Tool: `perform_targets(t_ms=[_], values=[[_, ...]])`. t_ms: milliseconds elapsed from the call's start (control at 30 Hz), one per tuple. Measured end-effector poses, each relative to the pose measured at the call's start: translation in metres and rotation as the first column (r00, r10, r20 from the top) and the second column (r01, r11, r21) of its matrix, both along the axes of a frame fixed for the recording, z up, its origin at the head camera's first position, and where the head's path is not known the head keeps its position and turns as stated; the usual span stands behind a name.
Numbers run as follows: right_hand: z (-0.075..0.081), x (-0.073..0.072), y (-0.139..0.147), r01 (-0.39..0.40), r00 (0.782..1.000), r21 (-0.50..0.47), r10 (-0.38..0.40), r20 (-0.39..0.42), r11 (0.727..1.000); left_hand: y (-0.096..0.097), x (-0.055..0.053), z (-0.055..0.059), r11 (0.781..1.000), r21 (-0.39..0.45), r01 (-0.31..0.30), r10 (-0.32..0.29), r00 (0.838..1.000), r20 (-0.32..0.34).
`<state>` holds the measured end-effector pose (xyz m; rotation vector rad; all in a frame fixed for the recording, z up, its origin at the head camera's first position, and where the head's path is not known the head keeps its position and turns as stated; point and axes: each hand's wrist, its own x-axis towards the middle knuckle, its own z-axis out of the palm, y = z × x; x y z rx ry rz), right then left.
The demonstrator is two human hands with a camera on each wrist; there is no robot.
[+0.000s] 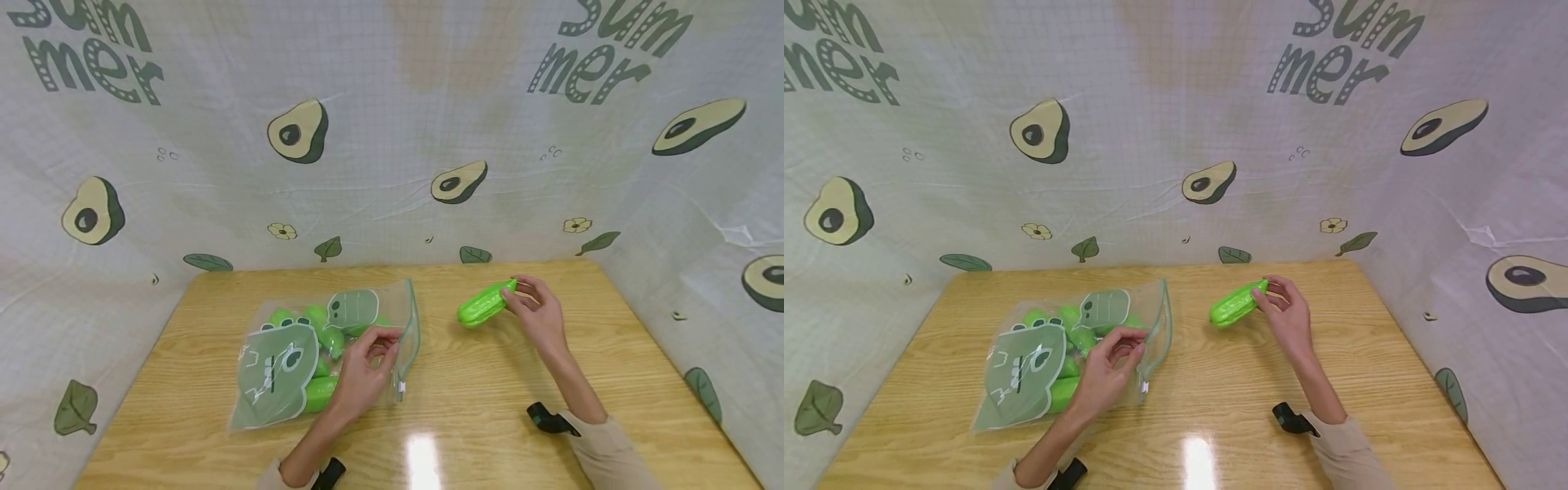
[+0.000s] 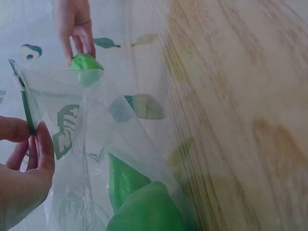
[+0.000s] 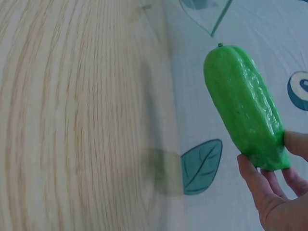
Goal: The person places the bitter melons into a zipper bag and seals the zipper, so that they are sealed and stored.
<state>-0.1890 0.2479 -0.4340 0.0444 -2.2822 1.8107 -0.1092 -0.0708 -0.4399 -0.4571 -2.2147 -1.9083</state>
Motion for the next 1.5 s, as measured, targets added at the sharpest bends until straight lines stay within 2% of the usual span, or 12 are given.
perform_targets(t_ms=[133,467,867,1267,1500], values=[[0.001,-0.003,-0.007,-0.015,1.000,-0.033,0.015,0.007,0.999,0.000,-0.001,0.000,1.000,-0.002,0.001,-0.001,1.000,-0.013],[0.002,-0.006,-0.027,-0.057,0.998,-0.064,0.057,0.011,0.996,0.001,-0.002,0.001,1.000,0.001,-0.007,0.007,1.000,0.010],[-0.001,-0.011,-0.049,-0.108,0.994,-0.132,0.108,-0.003,0.985,0.000,-0.003,-0.003,1.000,0.007,-0.008,0.008,1.000,-0.022],[-0.003,-0.012,-0.069,-0.153,0.988,-0.143,0.156,0.010,0.978,0.000,-0.001,0.000,1.000,-0.003,-0.003,0.003,1.000,-0.020],[-0.005,-0.011,-0.080,-0.168,0.985,-0.133,0.173,0.024,0.977,-0.001,-0.001,0.001,1.000,-0.004,-0.003,0.004,1.000,0.008]])
